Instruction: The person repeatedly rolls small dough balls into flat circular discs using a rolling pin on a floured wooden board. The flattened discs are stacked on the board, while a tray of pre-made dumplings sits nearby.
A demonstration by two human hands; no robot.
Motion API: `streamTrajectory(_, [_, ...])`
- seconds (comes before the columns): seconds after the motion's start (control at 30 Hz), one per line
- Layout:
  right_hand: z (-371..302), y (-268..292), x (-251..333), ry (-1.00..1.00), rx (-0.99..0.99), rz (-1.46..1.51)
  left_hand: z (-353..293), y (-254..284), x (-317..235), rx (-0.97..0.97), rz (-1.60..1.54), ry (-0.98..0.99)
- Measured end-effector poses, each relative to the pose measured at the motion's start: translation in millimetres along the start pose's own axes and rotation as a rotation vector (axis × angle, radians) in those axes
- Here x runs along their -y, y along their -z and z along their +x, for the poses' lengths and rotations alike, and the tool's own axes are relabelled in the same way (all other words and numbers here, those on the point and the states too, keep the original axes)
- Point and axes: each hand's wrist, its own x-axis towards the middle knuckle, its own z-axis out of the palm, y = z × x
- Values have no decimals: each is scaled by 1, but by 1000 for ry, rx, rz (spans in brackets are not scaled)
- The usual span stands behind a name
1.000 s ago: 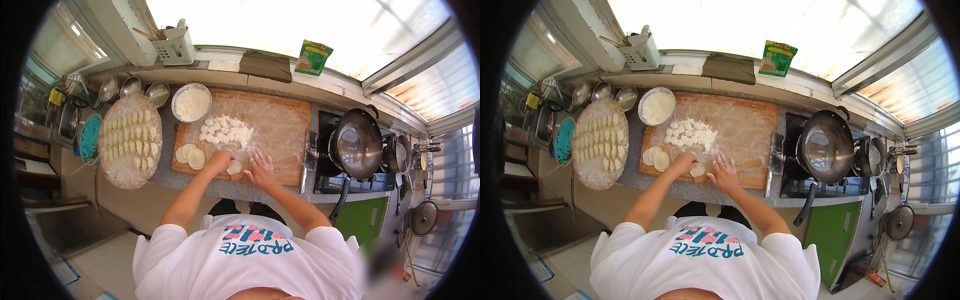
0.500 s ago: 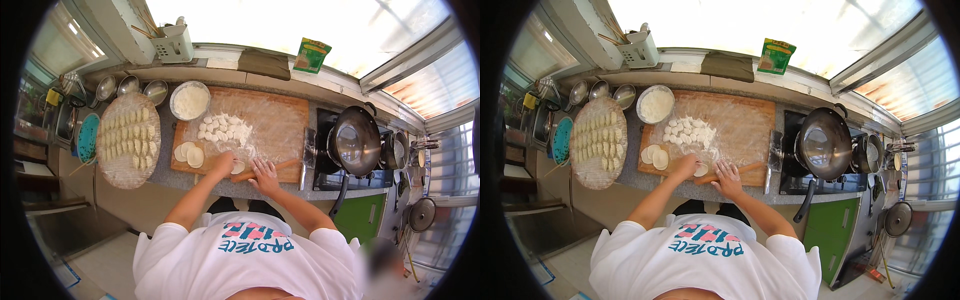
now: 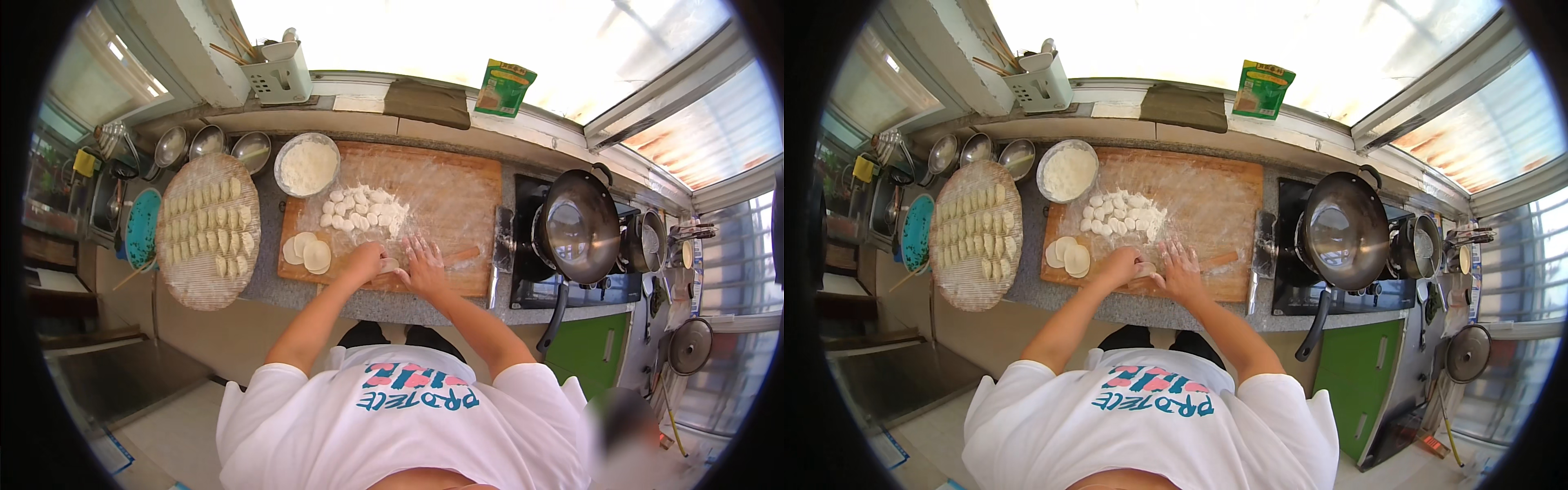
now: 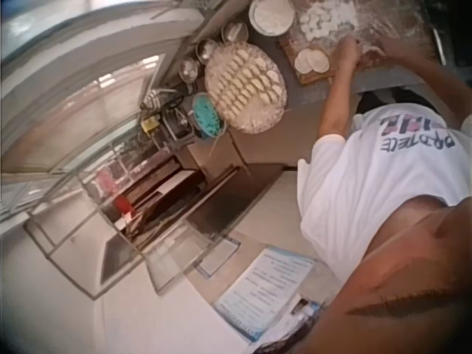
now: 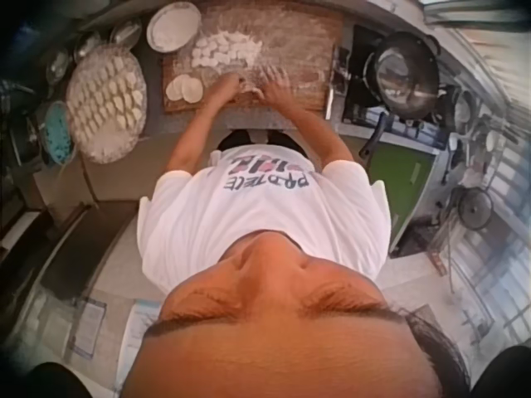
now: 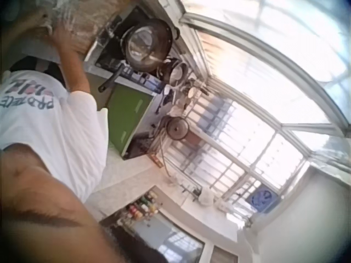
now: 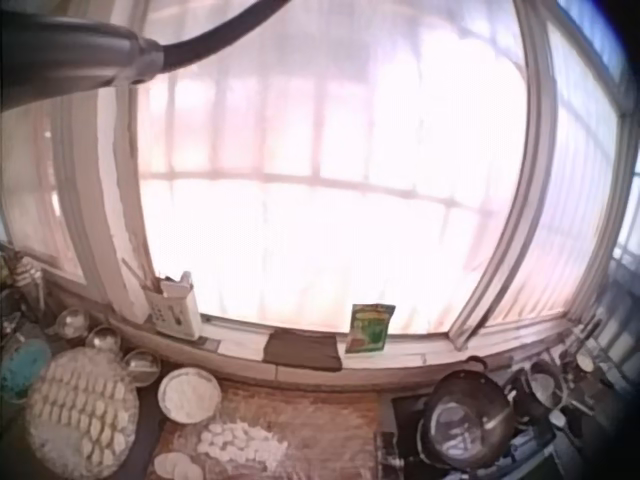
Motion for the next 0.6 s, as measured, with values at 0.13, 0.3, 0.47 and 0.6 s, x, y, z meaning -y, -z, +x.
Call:
streamTrajectory(0.13, [-46,7,0,65,65,37,6,-21,17,-42,78,-228])
streamTrajectory(0.3, [-6,7,4,6,74,-47,6,-16,12,-76,27,-85])
streamTrajectory(0.47, [30,4,-3,-19,-3,-5,-4,16,-16,9,96,126])
streamTrajectory(0.6, [-29,8,2,50,60,57,1,-4,-1,-46,95,-14])
